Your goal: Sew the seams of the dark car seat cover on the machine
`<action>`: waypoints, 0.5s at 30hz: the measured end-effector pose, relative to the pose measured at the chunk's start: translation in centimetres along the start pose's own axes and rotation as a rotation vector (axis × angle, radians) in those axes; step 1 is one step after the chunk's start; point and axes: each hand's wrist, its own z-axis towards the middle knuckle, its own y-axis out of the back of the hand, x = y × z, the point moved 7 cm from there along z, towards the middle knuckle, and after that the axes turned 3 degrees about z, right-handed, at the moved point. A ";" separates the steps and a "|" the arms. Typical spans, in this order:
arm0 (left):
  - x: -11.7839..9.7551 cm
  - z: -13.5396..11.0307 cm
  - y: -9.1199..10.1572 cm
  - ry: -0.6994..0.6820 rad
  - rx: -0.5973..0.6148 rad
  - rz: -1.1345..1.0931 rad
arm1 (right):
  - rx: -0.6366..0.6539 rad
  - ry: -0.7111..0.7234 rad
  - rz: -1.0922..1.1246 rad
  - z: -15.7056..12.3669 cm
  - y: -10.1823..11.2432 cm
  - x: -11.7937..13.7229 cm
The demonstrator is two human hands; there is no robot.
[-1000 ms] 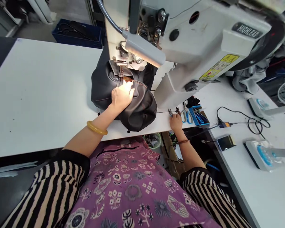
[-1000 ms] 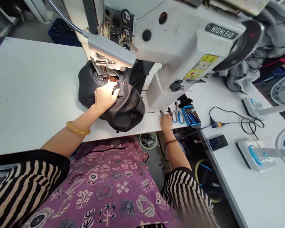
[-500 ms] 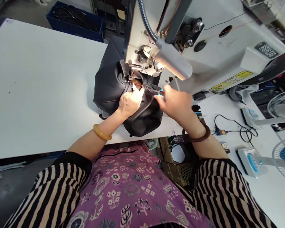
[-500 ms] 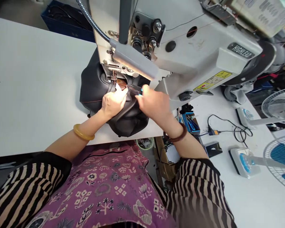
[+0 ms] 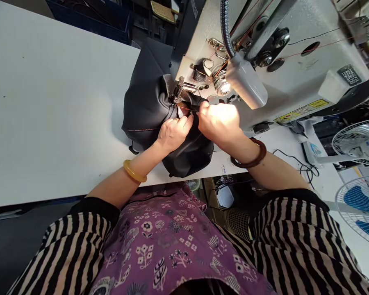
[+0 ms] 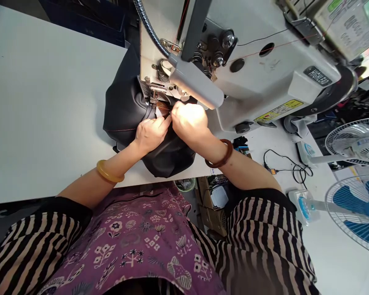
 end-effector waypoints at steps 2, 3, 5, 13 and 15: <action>0.1 -0.2 0.0 -0.003 0.026 0.015 | 0.056 -0.148 -0.082 -1.2 0.3 -2.2; 0.0 -0.3 0.0 -0.003 0.043 0.018 | 0.088 -0.229 -0.103 -2.1 -0.1 -3.7; -0.2 -0.2 0.2 0.006 0.064 0.015 | 0.144 -0.384 -0.071 -4.5 -2.5 -7.2; -1.9 0.8 3.0 0.002 -0.056 -0.193 | 0.171 -0.705 0.436 -14.0 -21.3 -16.0; -0.4 -1.1 3.9 0.049 -0.147 -0.221 | 0.094 -0.687 0.437 -14.2 -21.4 -16.4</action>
